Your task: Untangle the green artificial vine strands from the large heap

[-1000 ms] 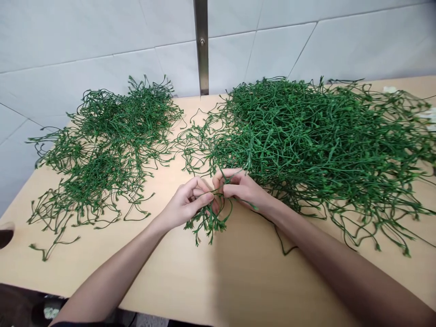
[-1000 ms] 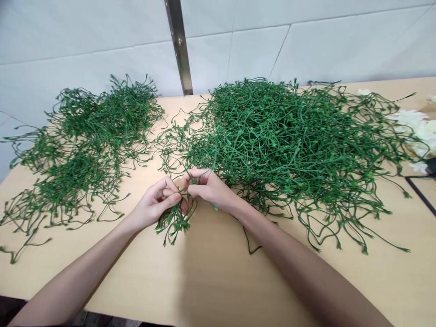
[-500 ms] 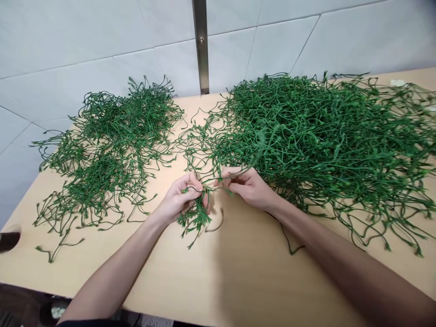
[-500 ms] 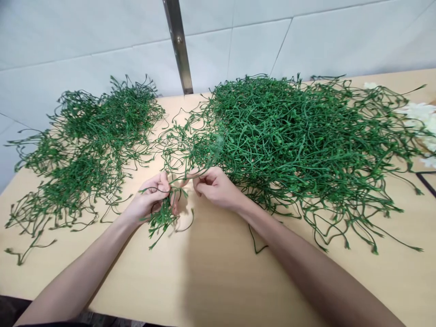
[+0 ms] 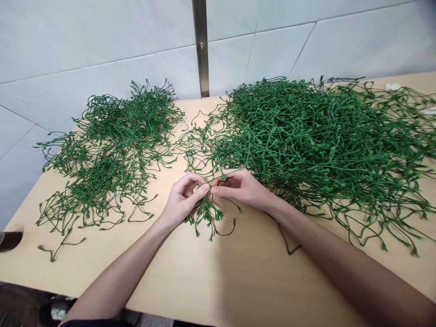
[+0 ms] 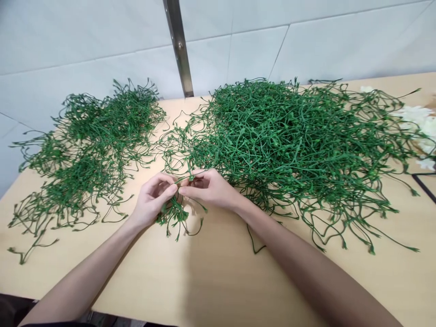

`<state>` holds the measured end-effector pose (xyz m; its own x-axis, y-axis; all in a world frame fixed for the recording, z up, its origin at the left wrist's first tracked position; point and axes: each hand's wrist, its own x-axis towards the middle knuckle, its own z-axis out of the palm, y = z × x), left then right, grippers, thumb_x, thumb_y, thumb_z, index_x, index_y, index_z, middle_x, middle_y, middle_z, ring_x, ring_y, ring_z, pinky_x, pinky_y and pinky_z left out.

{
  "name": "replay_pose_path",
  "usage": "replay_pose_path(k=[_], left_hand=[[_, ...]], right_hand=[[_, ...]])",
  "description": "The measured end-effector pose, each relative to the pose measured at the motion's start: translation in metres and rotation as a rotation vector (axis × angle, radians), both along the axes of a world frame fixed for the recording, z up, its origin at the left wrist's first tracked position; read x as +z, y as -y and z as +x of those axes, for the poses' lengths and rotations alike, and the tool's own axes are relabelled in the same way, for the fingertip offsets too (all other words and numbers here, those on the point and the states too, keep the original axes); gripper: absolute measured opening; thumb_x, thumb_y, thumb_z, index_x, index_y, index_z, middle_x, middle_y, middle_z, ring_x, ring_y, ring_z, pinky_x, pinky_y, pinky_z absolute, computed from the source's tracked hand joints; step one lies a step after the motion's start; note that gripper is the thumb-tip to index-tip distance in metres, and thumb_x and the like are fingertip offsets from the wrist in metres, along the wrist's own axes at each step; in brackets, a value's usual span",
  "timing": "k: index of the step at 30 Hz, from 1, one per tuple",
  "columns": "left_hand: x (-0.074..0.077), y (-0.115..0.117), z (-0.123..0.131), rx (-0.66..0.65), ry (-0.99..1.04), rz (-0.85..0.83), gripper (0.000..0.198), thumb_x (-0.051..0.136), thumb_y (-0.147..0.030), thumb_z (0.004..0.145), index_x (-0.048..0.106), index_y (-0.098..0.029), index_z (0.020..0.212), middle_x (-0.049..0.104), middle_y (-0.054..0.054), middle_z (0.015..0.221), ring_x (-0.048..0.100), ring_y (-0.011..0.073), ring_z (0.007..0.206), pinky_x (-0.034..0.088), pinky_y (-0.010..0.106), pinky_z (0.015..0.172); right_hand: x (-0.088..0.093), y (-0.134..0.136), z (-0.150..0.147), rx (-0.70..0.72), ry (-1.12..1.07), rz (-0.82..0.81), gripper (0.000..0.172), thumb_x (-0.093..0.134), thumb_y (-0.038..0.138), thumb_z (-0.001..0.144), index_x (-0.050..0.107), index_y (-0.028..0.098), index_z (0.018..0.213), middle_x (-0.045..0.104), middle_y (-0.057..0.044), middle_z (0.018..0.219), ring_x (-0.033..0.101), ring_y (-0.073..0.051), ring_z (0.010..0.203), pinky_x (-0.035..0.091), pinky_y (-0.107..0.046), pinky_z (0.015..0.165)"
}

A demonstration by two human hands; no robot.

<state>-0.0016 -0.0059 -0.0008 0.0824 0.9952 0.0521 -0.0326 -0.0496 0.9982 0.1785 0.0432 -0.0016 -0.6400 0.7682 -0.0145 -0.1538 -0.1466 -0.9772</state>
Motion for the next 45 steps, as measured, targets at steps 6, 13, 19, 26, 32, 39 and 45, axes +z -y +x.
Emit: replay_pose_path(k=[6, 13, 19, 26, 32, 39, 45], left_hand=[[0.004, -0.001, 0.001, -0.005, -0.083, 0.06, 0.023, 0.075, -0.037, 0.078, 0.064, -0.016, 0.077, 0.061, 0.003, 0.079, 0.057, 0.014, 0.075, 0.046, 0.024, 0.068], [0.002, 0.002, 0.001, 0.037, -0.098, -0.015, 0.029, 0.077, -0.043, 0.074, 0.064, -0.017, 0.075, 0.058, 0.0, 0.065, 0.05, 0.0105, 0.057, 0.039, 0.022, 0.05], [0.003, 0.002, 0.002, 0.088, -0.096, 0.01, 0.03, 0.078, -0.043, 0.073, 0.064, -0.016, 0.073, 0.059, 0.001, 0.068, 0.051, 0.0098, 0.058, 0.038, 0.021, 0.048], [0.004, 0.002, 0.003, 0.077, -0.143, 0.007, 0.026, 0.077, -0.039, 0.074, 0.064, -0.016, 0.073, 0.058, 0.0, 0.066, 0.047, 0.009, 0.055, 0.034, 0.021, 0.046], [0.003, 0.003, 0.002, 0.052, -0.151, 0.001, 0.025, 0.076, -0.037, 0.075, 0.063, -0.016, 0.075, 0.061, 0.001, 0.069, 0.05, 0.0094, 0.058, 0.038, 0.02, 0.05], [-0.001, 0.002, 0.0, 0.054, -0.121, -0.007, 0.027, 0.076, -0.04, 0.076, 0.063, -0.016, 0.076, 0.057, 0.001, 0.07, 0.051, 0.0095, 0.061, 0.037, 0.019, 0.05], [-0.005, 0.0, -0.004, 0.04, -0.041, -0.015, 0.025, 0.075, -0.038, 0.077, 0.063, -0.016, 0.08, 0.059, 0.001, 0.077, 0.053, 0.0099, 0.064, 0.041, 0.021, 0.055]], right_hand=[[0.002, -0.003, 0.002, 0.04, 0.012, -0.073, 0.023, 0.083, 0.029, 0.062, 0.067, 0.016, 0.072, 0.063, 0.002, 0.07, 0.059, -0.012, 0.069, 0.051, -0.027, 0.069], [0.006, -0.003, 0.003, 0.056, -0.011, -0.083, 0.026, 0.083, 0.027, 0.063, 0.063, 0.016, 0.074, 0.061, 0.003, 0.069, 0.057, -0.009, 0.065, 0.048, -0.025, 0.066], [0.001, -0.001, 0.0, 0.012, 0.052, -0.046, 0.023, 0.082, 0.026, 0.065, 0.067, 0.015, 0.077, 0.057, 0.004, 0.067, 0.051, -0.008, 0.062, 0.043, -0.024, 0.061], [0.003, -0.001, 0.002, 0.017, -0.025, -0.149, 0.026, 0.086, 0.018, 0.058, 0.064, 0.015, 0.071, 0.063, 0.004, 0.069, 0.058, -0.009, 0.067, 0.048, -0.025, 0.068], [0.0, -0.005, 0.008, 0.126, -0.12, -0.231, 0.016, 0.077, 0.017, 0.067, 0.068, 0.015, 0.081, 0.072, -0.001, 0.071, 0.063, -0.012, 0.067, 0.047, -0.025, 0.067], [-0.004, -0.01, 0.006, 0.079, -0.189, -0.271, 0.011, 0.064, 0.016, 0.069, 0.075, 0.014, 0.072, 0.07, -0.004, 0.066, 0.055, -0.012, 0.063, 0.041, -0.025, 0.061], [-0.003, -0.01, 0.007, 0.116, -0.201, -0.292, 0.017, 0.06, 0.021, 0.074, 0.075, 0.013, 0.072, 0.07, -0.006, 0.069, 0.057, -0.014, 0.067, 0.042, -0.029, 0.066]])
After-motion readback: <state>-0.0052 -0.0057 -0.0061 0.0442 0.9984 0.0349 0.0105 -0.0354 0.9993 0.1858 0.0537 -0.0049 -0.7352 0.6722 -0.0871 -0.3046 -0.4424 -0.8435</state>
